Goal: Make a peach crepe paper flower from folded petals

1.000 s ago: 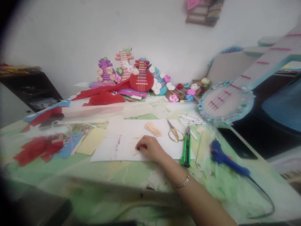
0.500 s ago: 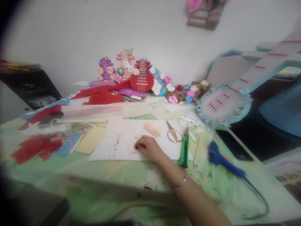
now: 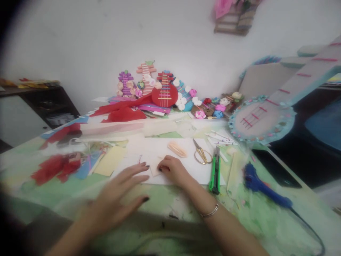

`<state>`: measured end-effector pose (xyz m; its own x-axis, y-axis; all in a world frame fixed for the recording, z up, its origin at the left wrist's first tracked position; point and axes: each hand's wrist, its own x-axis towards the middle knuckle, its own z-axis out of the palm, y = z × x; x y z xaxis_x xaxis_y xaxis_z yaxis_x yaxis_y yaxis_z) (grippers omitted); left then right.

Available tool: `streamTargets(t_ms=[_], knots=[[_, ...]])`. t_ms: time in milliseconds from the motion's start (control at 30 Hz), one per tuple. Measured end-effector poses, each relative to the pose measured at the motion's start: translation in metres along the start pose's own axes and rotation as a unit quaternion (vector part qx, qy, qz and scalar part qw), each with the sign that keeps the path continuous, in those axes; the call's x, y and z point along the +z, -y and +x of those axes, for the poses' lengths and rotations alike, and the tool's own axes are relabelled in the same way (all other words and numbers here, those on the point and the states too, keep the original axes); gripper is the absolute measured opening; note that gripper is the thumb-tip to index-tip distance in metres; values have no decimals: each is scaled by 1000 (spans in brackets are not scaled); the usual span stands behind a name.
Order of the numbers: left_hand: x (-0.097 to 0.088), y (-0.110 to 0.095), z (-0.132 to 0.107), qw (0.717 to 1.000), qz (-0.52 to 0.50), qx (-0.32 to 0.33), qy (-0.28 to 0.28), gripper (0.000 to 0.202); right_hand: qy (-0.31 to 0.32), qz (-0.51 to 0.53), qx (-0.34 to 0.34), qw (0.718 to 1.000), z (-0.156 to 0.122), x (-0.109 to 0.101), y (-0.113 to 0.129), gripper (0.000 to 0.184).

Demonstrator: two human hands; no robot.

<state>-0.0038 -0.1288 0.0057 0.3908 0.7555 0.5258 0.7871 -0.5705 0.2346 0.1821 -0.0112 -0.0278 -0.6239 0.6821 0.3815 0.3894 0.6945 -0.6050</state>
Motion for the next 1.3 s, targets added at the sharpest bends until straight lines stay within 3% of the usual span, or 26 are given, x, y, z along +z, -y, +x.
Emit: streamTargets(t_ms=[167,267,433,700,1300], knots=[[45,7,3,996,57,7,65,58,-10,-11,21,1000,0,1,0,24],[56,9,-1,996,49,-12,69,61,-11,-19,39,999,-1,2,-1,22],[52,9,-4,996,46,-26,79,56,-23,-50,54,997,-2,0,-3,6],[55,9,-6,994,49,-25,90,58,4,-73,80,994,-6,-6,1,5],[55,8,-7,991,74,-13,110,55,-2,-85,100,991,-3,-3,6,8]])
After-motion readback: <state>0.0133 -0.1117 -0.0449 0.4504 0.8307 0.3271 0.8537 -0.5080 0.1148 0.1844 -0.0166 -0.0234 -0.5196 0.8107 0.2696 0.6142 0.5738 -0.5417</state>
